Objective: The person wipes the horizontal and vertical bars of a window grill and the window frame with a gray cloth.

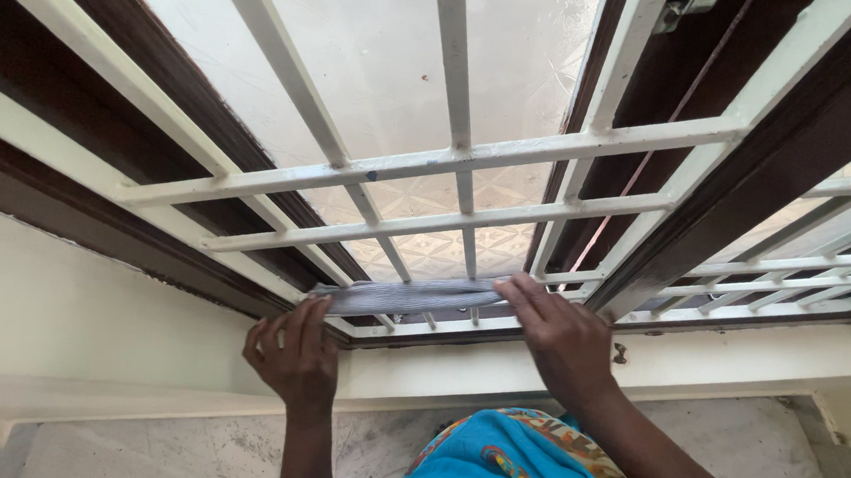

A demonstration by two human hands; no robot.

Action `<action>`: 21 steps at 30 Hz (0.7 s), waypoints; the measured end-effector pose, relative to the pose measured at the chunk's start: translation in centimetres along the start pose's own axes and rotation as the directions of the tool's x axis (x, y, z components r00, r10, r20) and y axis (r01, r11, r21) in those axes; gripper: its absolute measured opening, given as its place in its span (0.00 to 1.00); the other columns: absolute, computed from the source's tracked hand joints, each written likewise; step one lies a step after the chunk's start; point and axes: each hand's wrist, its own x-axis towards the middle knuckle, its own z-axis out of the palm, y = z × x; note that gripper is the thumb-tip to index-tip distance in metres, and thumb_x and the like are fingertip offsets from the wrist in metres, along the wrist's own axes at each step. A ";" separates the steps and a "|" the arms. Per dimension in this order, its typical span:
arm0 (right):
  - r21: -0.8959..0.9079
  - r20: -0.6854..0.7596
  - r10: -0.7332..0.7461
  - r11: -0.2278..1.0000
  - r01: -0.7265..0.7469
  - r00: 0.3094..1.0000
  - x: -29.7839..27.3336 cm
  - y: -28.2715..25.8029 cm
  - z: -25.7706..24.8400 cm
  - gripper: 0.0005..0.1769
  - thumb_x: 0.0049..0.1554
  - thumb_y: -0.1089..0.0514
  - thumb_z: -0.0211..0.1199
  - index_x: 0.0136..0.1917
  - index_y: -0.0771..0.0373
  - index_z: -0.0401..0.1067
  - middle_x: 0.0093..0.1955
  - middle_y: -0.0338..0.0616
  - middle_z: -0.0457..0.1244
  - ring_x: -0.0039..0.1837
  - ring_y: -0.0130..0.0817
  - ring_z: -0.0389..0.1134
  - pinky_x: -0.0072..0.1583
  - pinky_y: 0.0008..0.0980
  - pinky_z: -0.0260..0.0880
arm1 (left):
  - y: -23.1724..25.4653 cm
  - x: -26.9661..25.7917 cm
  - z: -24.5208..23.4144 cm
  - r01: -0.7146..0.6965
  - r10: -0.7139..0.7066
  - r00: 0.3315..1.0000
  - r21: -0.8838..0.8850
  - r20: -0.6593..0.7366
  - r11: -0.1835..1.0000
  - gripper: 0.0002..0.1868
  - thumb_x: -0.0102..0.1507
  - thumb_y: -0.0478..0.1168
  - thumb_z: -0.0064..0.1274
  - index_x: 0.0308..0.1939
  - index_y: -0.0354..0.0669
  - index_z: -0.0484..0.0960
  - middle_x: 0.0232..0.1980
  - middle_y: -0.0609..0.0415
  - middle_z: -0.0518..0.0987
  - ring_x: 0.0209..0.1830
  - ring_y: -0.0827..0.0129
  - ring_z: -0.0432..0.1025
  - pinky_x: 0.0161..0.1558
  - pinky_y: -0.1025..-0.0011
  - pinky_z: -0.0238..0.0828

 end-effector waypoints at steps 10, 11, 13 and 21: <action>-0.021 0.010 0.050 0.999 -0.049 0.999 -0.6 1.6 -1.9 0.28 0.51 0.65 0.59 0.64 0.47 0.75 0.64 0.34 0.69 0.54 0.31 0.75 0.46 0.33 0.75 | 2.8 -0.2 0.9 0.025 -0.025 1.000 -0.091 -0.001 0.995 0.19 0.60 0.29 0.63 0.52 0.53 0.86 0.55 0.64 0.83 0.56 0.66 0.71 0.67 0.59 0.61; -0.059 0.036 0.126 0.991 -0.123 0.991 -0.8 2.3 -2.6 0.27 0.53 0.65 0.60 0.64 0.46 0.76 0.63 0.33 0.69 0.49 0.31 0.74 0.44 0.33 0.74 | 3.9 -0.1 1.1 -0.009 0.007 1.000 -0.170 -0.008 0.985 0.19 0.60 0.30 0.62 0.53 0.53 0.86 0.56 0.63 0.83 0.56 0.67 0.71 0.68 0.58 0.61; -0.100 0.063 0.201 0.976 -0.195 0.978 -1.3 3.3 -3.5 0.26 0.55 0.64 0.62 0.64 0.45 0.76 0.62 0.32 0.69 0.45 0.31 0.74 0.42 0.32 0.74 | 6.0 0.4 1.2 -0.039 0.037 0.999 -0.248 -0.014 0.968 0.19 0.60 0.31 0.62 0.54 0.53 0.86 0.56 0.62 0.82 0.56 0.68 0.71 0.69 0.57 0.61; -0.075 0.026 0.225 0.972 -0.222 0.974 -1.4 2.7 -2.7 0.24 0.55 0.64 0.63 0.64 0.48 0.76 0.62 0.32 0.69 0.45 0.32 0.74 0.43 0.33 0.74 | 5.0 1.3 -0.7 -0.100 0.101 0.995 -0.086 0.004 0.991 0.18 0.61 0.34 0.63 0.53 0.58 0.87 0.54 0.68 0.82 0.54 0.71 0.71 0.67 0.55 0.56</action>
